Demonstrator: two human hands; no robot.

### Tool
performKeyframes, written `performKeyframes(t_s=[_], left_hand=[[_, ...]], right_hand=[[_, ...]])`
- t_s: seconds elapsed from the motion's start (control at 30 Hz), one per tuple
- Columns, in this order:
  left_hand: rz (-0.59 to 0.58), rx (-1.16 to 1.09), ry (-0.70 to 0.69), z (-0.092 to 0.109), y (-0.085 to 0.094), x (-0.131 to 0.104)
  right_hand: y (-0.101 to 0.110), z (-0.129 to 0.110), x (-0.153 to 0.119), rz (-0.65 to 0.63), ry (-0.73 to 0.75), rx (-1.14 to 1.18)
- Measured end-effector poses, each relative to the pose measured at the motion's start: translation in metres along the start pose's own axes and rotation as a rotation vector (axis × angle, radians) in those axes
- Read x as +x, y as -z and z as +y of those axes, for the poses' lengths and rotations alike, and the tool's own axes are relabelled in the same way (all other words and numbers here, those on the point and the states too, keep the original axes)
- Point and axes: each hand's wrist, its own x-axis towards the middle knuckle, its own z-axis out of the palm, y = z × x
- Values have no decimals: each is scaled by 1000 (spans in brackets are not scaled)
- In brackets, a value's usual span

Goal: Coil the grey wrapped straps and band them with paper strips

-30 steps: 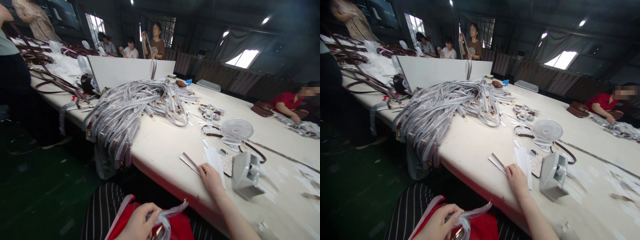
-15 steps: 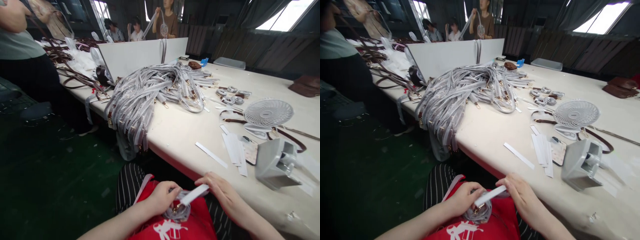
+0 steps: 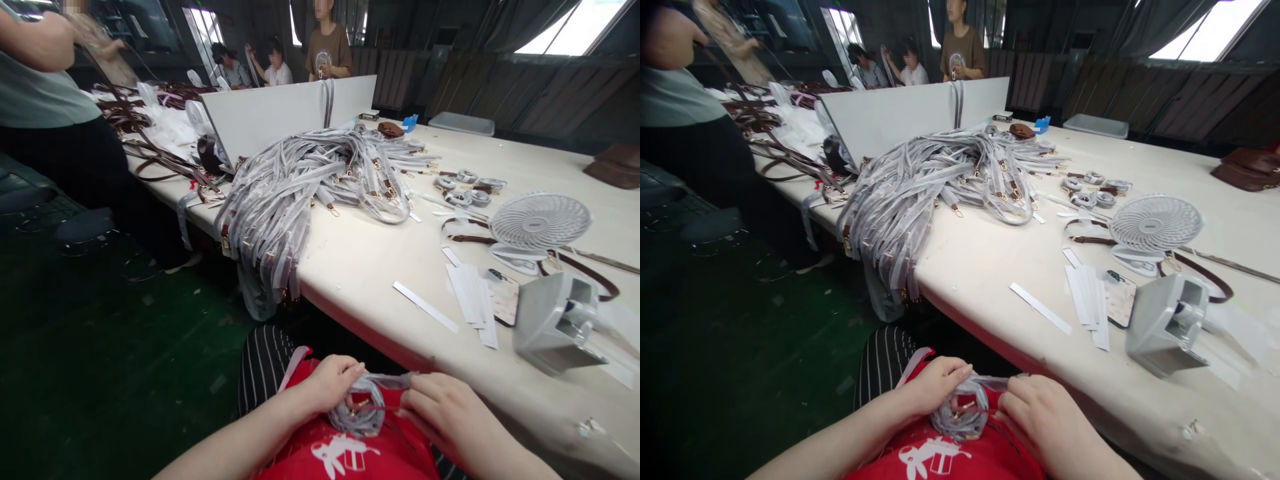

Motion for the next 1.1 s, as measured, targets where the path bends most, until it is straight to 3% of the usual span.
performKeyframes(t_s=[0.13,0.33,0.43,0.7,1.1], left_hand=[[-22,47,24,2,-2,-2],[5,156,-9,8,-3,-8],[19,169,-5,9,-2,-9],[45,176,-45,-1,-4,-6],[58,190,10,1,-6,-3]], right_hand=[[-4,-13,-1,60,60,-190],[-1,-41,4,326,195,-372],[-1,-46,5,390,190,-411],[-26,-50,19,453,194,-412],[-27,-45,6,376,202,-398]])
